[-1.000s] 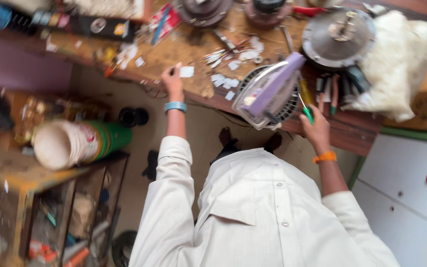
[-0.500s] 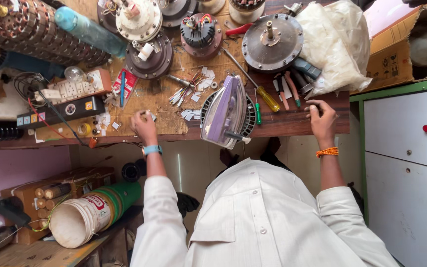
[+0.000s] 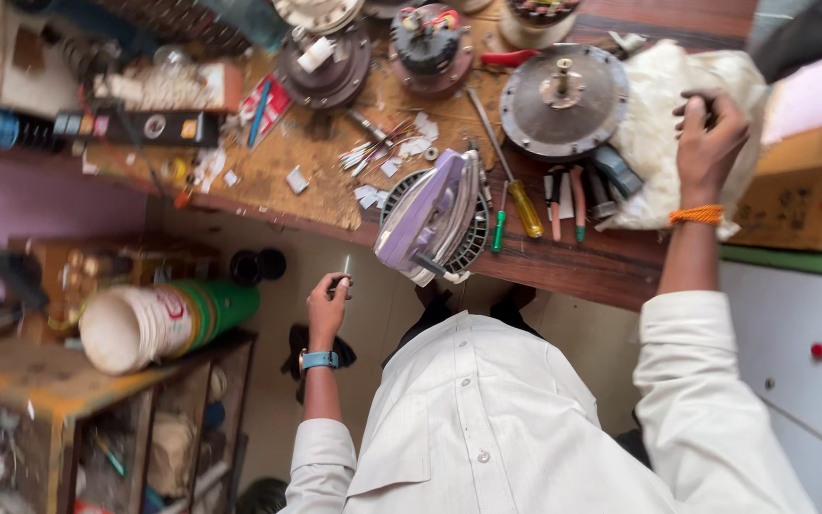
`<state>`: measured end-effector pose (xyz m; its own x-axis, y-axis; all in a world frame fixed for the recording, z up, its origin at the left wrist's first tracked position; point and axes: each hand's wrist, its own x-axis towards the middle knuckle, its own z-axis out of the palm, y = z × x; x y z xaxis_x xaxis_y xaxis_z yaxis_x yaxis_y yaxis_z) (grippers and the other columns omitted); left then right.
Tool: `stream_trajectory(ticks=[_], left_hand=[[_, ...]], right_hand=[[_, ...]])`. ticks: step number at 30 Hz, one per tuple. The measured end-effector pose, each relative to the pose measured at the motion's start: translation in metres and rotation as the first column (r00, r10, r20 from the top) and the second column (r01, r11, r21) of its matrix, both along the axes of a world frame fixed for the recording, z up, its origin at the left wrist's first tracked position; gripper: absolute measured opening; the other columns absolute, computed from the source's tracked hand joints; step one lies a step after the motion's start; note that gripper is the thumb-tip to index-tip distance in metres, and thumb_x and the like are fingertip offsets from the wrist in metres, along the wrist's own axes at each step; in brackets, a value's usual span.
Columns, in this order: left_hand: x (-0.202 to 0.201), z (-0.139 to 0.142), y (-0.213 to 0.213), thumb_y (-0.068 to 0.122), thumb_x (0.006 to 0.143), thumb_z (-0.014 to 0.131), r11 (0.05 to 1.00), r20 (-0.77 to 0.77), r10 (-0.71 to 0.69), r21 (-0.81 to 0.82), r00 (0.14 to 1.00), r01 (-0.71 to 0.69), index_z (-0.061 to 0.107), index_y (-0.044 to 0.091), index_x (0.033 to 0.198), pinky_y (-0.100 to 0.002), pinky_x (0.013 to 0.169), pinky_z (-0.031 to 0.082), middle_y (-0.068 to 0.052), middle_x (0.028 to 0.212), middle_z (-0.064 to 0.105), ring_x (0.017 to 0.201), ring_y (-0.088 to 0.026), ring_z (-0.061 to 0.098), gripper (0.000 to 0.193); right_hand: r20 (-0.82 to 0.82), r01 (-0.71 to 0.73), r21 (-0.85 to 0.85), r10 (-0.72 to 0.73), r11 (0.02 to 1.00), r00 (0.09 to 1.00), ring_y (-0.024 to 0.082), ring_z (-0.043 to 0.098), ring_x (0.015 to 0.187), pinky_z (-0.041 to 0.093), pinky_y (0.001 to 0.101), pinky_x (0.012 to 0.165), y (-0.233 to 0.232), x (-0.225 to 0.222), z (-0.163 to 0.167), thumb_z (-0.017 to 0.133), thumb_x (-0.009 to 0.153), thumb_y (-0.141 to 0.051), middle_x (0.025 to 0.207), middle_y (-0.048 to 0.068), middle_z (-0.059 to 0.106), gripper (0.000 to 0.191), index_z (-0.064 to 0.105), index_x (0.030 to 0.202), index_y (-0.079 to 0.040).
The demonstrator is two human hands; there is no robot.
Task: The person disassembles a purple electric iron on a cluttered workbench. They use pliers and a screwdriver to remove screws and separate the iron's casing, exposing the internal components and wiring. The person then handles the power cord and plug.
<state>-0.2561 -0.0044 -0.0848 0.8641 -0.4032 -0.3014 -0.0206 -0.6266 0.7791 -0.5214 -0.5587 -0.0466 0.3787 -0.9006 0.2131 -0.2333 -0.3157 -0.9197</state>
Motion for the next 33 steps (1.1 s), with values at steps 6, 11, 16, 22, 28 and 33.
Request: stream_trajectory(ticks=[6, 11, 16, 22, 28, 33], left_hand=[[-0.053, 0.022, 0.014, 0.021, 0.100, 0.064, 0.989, 0.023, 0.145, 0.026, 0.989, -0.145, 0.070, 0.004, 0.114, -0.031, 0.074, 0.058, -0.008, 0.096, 0.077, 0.083, -0.017, 0.076, 0.023], [-0.083, 0.019, 0.019, 0.021, 0.099, 0.066, 0.981, 0.086, 0.167, 0.089, 0.982, -0.174, 0.071, 0.003, 0.112, -0.032, 0.073, 0.057, -0.010, 0.093, 0.077, 0.081, -0.018, 0.075, 0.023], [-0.084, 0.005, 0.012, 0.023, 0.103, 0.062, 0.981, 0.065, 0.181, -0.086, 0.981, -0.175, 0.071, 0.004, 0.111, -0.030, 0.075, 0.060, -0.008, 0.097, 0.077, 0.087, -0.015, 0.075, 0.022], [-0.084, -0.013, 0.021, 0.016, 0.100, 0.063, 0.995, 0.093, 0.098, -0.036, 0.991, -0.095, 0.072, 0.005, 0.109, -0.033, 0.076, 0.058, -0.010, 0.096, 0.076, 0.084, -0.019, 0.073, 0.017], [-0.079, -0.028, 0.049, 0.004, 0.095, 0.059, 0.991, 0.034, 0.128, -0.033, 0.991, -0.127, 0.071, 0.007, 0.112, -0.035, 0.078, 0.058, -0.011, 0.103, 0.076, 0.087, -0.022, 0.073, 0.021], [-0.085, -0.034, 0.092, -0.002, 0.089, 0.051, 0.981, -0.056, 0.195, -0.012, 0.979, -0.196, 0.069, 0.008, 0.116, -0.034, 0.079, 0.058, -0.010, 0.107, 0.076, 0.089, -0.022, 0.075, 0.034]], right_hand=[[-0.136, -0.333, -0.220, 0.309, 0.917, 0.941, 0.018, 0.069, 0.097, 0.059, 0.0312, 0.078, -0.029, 0.061, -0.017, 0.066, 0.113, -0.017, 0.109, 0.015, 0.074, 0.022, 0.076, 0.118, 0.002], [-0.438, -0.479, -0.440, 0.284, 0.760, 0.853, 0.024, 0.067, 0.091, 0.052, 0.0495, 0.084, -0.029, 0.134, -0.058, 0.072, 0.110, -0.045, 0.099, 0.008, 0.076, 0.036, 0.081, 0.107, -0.010], [-0.344, -0.259, -0.365, 0.129, 0.894, 0.930, 0.028, 0.067, 0.089, 0.053, 0.0458, 0.082, -0.016, 0.128, -0.072, 0.061, 0.116, -0.042, 0.092, 0.015, 0.070, 0.047, 0.069, 0.095, -0.001], [-0.232, -0.317, -0.347, 0.247, 0.883, 0.941, 0.028, 0.071, 0.087, 0.056, 0.0435, 0.078, -0.021, 0.089, -0.049, 0.062, 0.116, -0.030, 0.095, 0.017, 0.073, 0.040, 0.069, 0.100, 0.006], [-0.440, -0.480, -0.441, 0.283, 0.758, 0.852, 0.028, 0.075, 0.087, 0.057, 0.0450, 0.081, -0.049, 0.078, -0.027, 0.055, 0.116, -0.033, 0.091, 0.015, 0.077, 0.046, 0.073, 0.098, 0.004], [-0.476, -0.435, -0.429, 0.211, 0.792, 0.854, 0.025, 0.078, 0.082, 0.061, 0.0417, 0.077, -0.072, 0.052, -0.025, 0.052, 0.118, -0.042, 0.090, 0.014, 0.077, 0.058, 0.072, 0.094, 0.007]])
